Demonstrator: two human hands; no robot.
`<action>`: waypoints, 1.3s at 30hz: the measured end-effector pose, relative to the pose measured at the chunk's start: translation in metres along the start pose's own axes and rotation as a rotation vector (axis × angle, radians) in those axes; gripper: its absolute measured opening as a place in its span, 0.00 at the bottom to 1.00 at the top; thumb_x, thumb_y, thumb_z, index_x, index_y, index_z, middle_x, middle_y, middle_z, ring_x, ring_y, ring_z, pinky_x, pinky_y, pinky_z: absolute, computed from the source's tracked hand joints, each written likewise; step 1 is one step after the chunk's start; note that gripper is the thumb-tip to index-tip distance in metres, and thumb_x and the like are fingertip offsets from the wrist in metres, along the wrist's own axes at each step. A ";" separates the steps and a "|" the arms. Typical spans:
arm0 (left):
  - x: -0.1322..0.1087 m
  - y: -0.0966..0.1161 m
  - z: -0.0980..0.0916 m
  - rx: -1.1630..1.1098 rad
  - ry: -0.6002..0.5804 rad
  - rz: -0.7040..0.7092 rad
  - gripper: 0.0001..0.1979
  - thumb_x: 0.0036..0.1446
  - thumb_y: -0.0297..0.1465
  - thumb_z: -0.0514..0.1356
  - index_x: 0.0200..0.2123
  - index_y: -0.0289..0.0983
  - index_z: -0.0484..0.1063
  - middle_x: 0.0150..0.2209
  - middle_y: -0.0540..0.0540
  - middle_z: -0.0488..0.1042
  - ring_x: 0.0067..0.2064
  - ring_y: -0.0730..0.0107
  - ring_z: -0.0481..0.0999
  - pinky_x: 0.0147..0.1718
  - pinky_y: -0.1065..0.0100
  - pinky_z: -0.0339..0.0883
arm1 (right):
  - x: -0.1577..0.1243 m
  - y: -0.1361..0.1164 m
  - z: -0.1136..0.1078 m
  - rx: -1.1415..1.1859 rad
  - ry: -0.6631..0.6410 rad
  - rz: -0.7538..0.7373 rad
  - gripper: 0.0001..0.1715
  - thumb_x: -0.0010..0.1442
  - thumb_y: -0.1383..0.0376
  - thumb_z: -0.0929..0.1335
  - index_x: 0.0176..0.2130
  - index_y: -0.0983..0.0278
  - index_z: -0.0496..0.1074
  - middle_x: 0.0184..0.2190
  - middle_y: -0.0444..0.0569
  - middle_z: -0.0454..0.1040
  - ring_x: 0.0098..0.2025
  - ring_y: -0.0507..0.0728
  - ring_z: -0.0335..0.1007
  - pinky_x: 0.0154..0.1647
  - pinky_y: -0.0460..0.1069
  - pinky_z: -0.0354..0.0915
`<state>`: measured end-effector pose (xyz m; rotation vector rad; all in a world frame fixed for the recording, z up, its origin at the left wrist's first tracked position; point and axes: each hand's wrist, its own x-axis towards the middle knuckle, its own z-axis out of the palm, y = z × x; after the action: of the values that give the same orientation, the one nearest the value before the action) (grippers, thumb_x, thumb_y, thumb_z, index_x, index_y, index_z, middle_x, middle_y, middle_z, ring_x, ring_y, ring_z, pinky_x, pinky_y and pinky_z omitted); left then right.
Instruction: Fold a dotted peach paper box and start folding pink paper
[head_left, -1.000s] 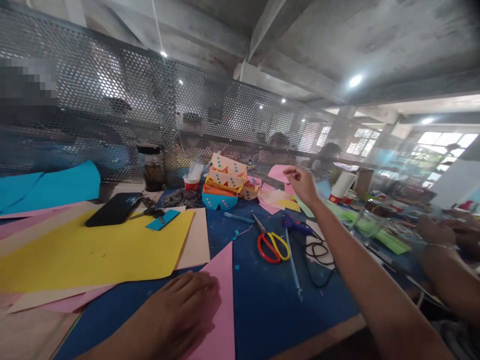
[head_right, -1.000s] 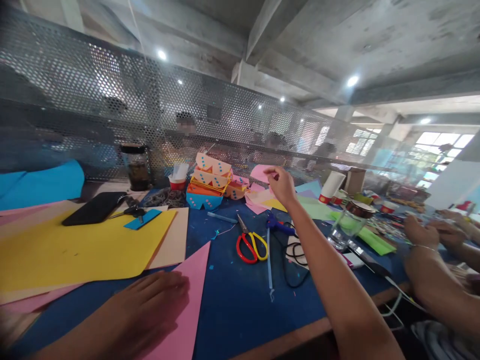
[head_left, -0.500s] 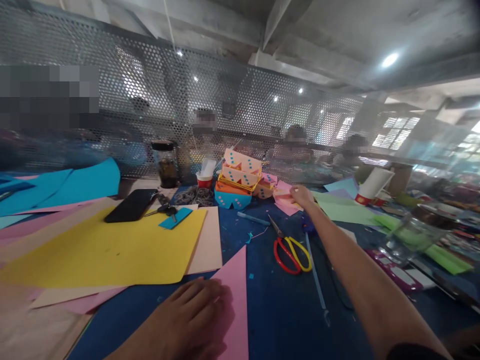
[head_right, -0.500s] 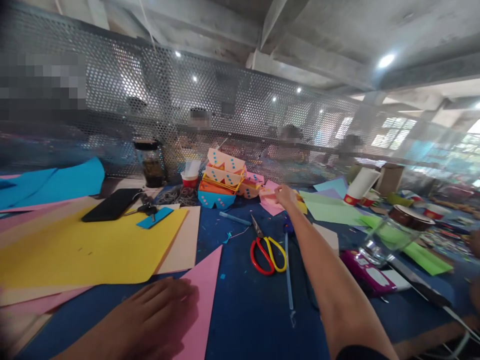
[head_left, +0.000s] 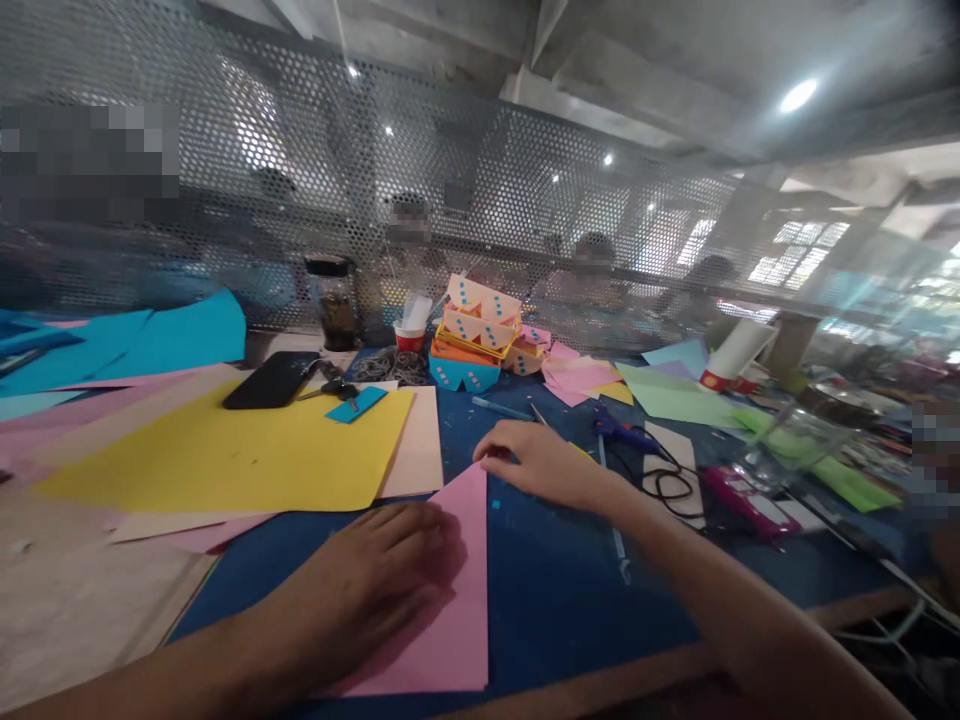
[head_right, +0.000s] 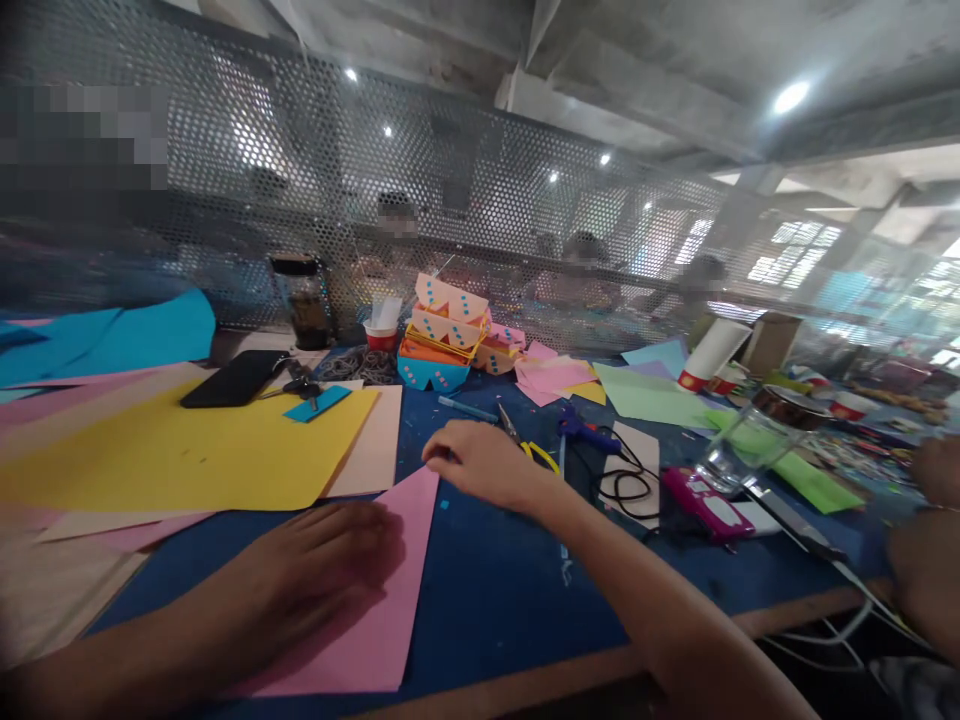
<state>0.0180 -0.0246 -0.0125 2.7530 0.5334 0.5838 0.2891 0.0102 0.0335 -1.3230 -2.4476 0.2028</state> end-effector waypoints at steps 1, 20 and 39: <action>0.000 -0.002 0.000 -0.009 0.011 -0.030 0.13 0.66 0.28 0.57 0.51 0.45 0.73 0.55 0.45 0.76 0.57 0.60 0.73 0.56 0.61 0.69 | -0.003 -0.008 0.005 -0.012 -0.008 -0.032 0.08 0.68 0.65 0.69 0.45 0.58 0.79 0.43 0.44 0.80 0.47 0.54 0.75 0.49 0.47 0.65; 0.001 -0.023 -0.004 0.083 0.148 -0.351 0.18 0.62 0.31 0.60 0.55 0.43 0.73 0.48 0.43 0.80 0.50 0.54 0.77 0.49 0.57 0.69 | -0.010 -0.001 0.029 0.073 0.117 -0.011 0.03 0.64 0.69 0.72 0.38 0.62 0.74 0.39 0.47 0.77 0.45 0.59 0.69 0.48 0.54 0.59; 0.013 -0.026 -0.031 -0.749 0.415 -0.748 0.19 0.53 0.48 0.68 0.34 0.38 0.73 0.29 0.52 0.73 0.29 0.73 0.68 0.25 0.73 0.58 | -0.009 -0.010 0.017 0.698 0.106 0.184 0.18 0.67 0.51 0.66 0.38 0.64 0.74 0.33 0.47 0.78 0.36 0.55 0.75 0.38 0.49 0.66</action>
<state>0.0080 0.0098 0.0109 1.5752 1.0894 0.9075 0.2793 -0.0020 0.0190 -1.1797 -1.8848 0.9098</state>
